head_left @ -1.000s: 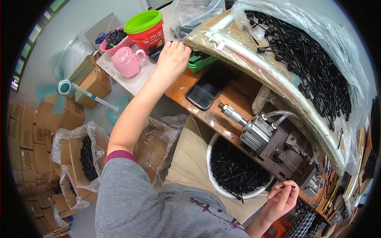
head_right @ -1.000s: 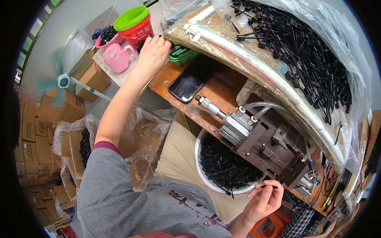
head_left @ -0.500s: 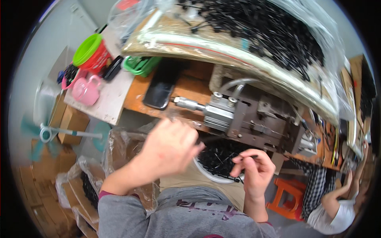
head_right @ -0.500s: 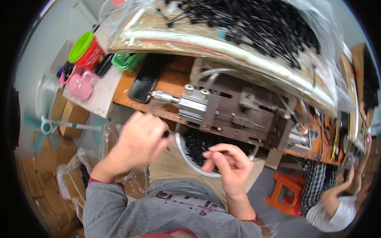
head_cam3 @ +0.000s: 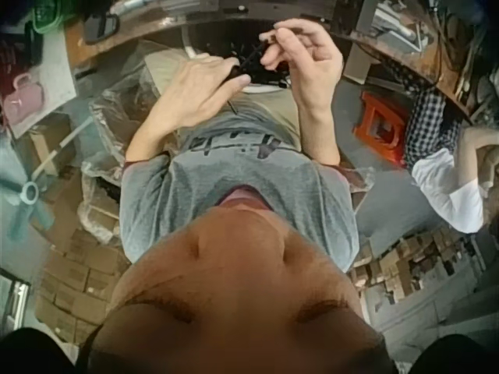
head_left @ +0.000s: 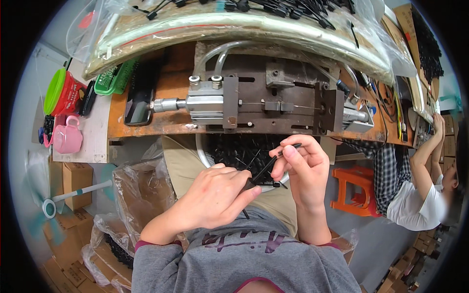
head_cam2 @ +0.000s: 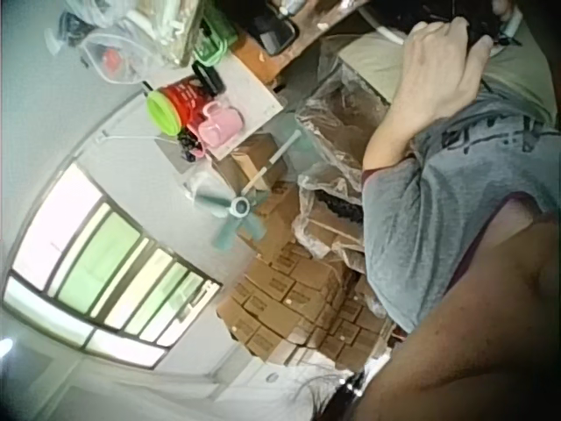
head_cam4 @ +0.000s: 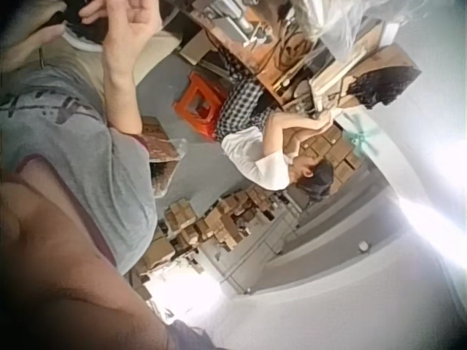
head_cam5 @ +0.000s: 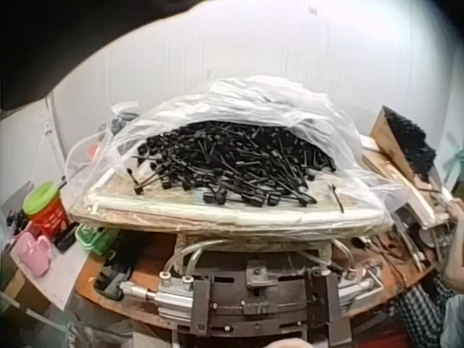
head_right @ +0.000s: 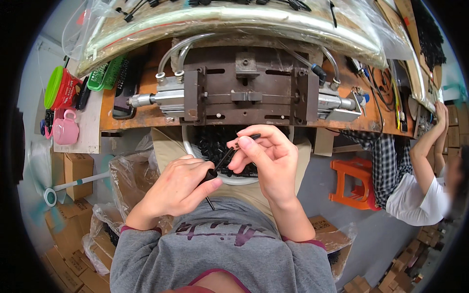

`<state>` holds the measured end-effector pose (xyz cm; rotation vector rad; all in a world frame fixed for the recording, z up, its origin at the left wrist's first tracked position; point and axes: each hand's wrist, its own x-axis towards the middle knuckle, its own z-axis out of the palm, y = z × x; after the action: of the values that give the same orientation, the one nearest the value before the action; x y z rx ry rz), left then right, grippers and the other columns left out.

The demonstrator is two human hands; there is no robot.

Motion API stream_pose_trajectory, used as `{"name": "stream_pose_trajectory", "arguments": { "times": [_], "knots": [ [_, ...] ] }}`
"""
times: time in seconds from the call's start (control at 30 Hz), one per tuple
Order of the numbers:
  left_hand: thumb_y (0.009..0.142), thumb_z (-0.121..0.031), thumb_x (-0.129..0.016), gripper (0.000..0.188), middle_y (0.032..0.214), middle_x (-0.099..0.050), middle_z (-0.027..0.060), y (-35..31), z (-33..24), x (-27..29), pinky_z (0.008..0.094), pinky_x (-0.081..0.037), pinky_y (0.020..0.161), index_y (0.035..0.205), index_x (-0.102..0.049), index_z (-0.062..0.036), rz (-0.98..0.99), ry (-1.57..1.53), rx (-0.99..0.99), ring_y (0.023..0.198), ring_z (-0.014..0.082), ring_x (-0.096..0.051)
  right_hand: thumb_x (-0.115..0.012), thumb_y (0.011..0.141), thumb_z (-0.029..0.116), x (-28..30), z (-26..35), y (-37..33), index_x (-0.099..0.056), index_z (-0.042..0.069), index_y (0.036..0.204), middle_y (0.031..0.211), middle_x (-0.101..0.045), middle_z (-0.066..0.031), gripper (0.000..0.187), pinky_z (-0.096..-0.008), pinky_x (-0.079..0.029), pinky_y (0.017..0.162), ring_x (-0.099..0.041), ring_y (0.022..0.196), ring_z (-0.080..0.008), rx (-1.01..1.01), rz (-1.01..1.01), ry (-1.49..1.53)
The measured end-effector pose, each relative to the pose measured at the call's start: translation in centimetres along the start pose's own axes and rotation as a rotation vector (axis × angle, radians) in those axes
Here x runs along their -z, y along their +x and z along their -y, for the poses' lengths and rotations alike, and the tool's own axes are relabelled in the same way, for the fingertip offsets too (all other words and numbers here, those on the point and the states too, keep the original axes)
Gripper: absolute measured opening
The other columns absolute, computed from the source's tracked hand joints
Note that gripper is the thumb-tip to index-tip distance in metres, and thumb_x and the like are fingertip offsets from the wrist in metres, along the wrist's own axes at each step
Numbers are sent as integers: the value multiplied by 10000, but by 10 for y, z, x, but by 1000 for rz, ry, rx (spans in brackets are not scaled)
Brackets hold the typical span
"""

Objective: Assembling small plastic components onto black cable ties using a mechanical assembly machine.

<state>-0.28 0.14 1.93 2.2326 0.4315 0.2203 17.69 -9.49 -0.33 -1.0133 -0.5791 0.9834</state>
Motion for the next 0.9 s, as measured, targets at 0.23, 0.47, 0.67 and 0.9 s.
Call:
{"name": "stream_pose_trajectory", "arguments": {
  "times": [0.23, 0.47, 0.67, 0.9],
  "knots": [
    [908, -246, -599, 338, 751, -589, 216, 7, 0, 0, 435, -454, 711, 928, -599, 91, 80, -46, 28, 736, 397, -592, -481, 1032, 172, 8, 4, 4, -598, -69, 1013, 870, -697, -233, 269, -282, -552, 546, -688, 580, -231, -16, 37, -115],
    [904, -256, -599, 334, 707, -565, 210, 17, 1, 2, 441, -436, 695, 860, -587, 75, 132, -71, 54, 707, 401, -568, -477, 1039, 179, 13, -2, 9, -610, -65, 994, 858, -697, -216, 281, -292, -573, 554, -703, 615, -242, -54, 42, -20],
    [905, -262, -598, 329, 689, -551, 196, 20, 2, 1, 434, -426, 680, 834, -578, 59, 138, -87, 53, 687, 393, -555, -477, 1039, 179, 14, -6, 10, -606, -63, 989, 833, -690, -203, 278, -297, -573, 538, -701, 605, -245, -64, 29, 13],
    [909, -277, -587, 329, 672, -538, 184, 21, 4, 1, 430, -420, 666, 796, -567, 31, 152, -70, 53, 675, 386, -548, -492, 1034, 161, 17, -7, 10, -615, -65, 997, 837, -692, -193, 260, -288, -576, 567, -711, 625, -238, -68, 31, 40]
  ]
}}
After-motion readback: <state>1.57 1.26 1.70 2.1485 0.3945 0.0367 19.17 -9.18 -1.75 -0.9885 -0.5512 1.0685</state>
